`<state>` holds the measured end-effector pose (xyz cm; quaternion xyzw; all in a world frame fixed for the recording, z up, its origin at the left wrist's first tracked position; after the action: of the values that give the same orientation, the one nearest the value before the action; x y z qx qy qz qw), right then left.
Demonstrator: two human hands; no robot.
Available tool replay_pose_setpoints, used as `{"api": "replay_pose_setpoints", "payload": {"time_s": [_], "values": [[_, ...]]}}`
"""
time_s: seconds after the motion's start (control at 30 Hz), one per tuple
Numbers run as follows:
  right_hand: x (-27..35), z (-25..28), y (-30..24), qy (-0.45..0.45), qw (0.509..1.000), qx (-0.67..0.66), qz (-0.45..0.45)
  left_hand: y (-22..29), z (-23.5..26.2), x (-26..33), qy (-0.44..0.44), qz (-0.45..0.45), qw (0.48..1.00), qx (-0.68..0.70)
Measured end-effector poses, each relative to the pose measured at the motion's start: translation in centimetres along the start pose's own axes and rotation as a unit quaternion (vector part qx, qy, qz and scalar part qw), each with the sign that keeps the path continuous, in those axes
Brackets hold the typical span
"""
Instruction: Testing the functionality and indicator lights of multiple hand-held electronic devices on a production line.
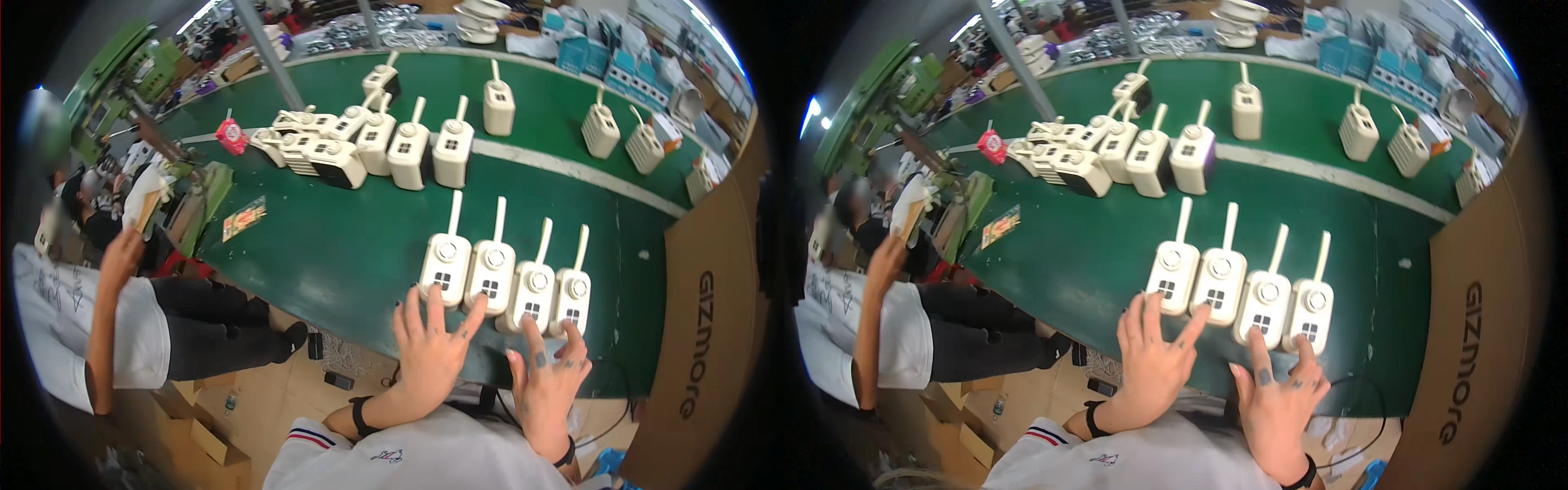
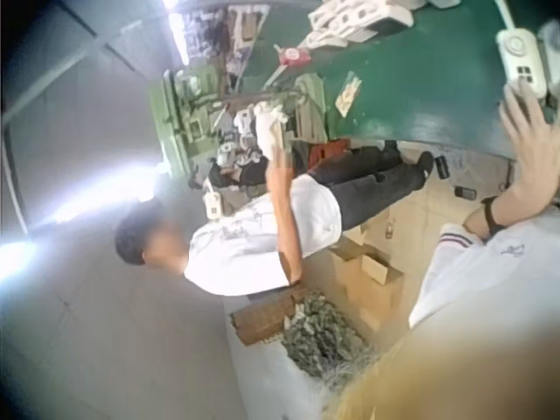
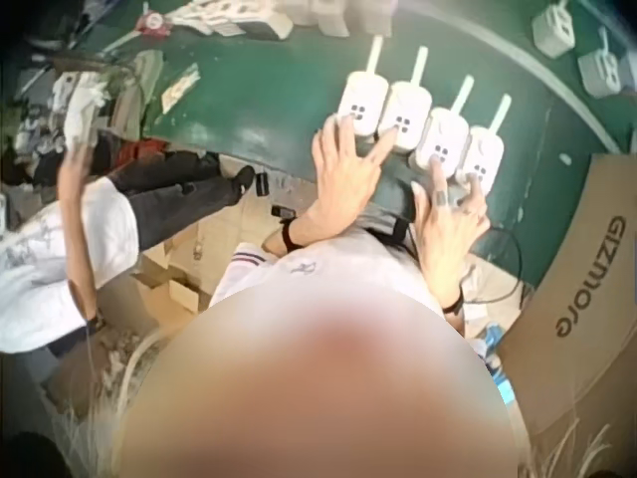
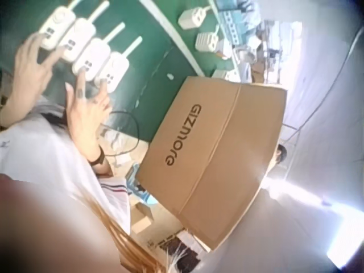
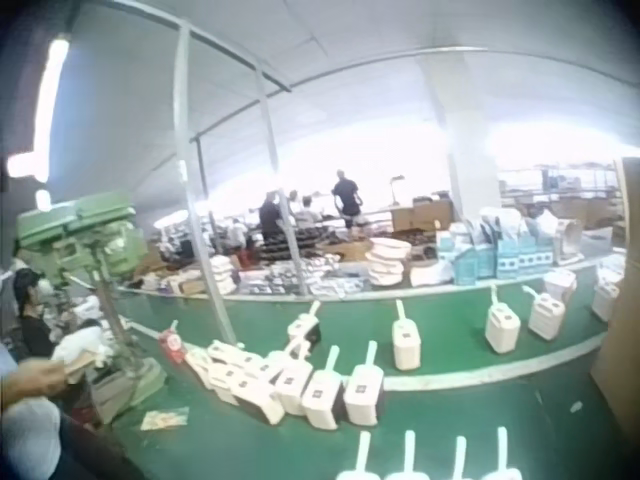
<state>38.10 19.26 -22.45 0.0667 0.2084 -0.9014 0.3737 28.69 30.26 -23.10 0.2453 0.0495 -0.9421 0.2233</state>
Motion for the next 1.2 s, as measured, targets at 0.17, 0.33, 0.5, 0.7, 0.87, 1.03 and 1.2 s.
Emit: {"api": "replay_pose_setpoints", "payload": {"time_s": [0.17,0.33,0.5,0.7,0.87,1.03,1.2], "values": [[0.6,-0.2,0.3,-0.023,0.999,-0.021,-0.021,0.5,-0.1,0.4,0.007,0.006,1.000,-0.024],[0.6,-0.4,0.4,0.007,1.000,0.015,-0.020,0.4,0.1,0.3,0.025,0.010,0.999,-0.045],[0.2,-0.2,0.5,-0.008,0.999,0.045,-0.014,0.3,0.2,0.2,0.030,0.014,0.999,-0.042],[0.1,-1.0,0.7,0.002,1.000,0.028,-0.008,0.1,-0.4,0.3,0.016,0.014,0.999,-0.039],[-0.2,-1.2,1.1,-0.006,1.000,0.011,-0.024,0.0,-0.6,0.1,0.023,0.018,0.999,-0.043],[0.2,-1.4,1.2,-0.003,1.000,0.020,-0.009,0.2,-0.1,-0.1,0.033,0.010,0.999,-0.035],[0.2,0.3,0.0,-0.015,0.999,0.033,-0.002,0.6,0.3,0.7,0.042,0.008,0.997,-0.059]]}}
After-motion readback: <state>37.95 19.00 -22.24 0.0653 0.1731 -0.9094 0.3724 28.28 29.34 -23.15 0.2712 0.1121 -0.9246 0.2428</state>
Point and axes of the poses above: each hand's wrist, its own x-axis away from the middle knuckle, its own z-axis out of the back of the hand, y = z × x, the point moved 9 cm from there along -x, towards the middle knuckle, and after that the axes turned 10 degrees about -z, right-handed, at the moved point
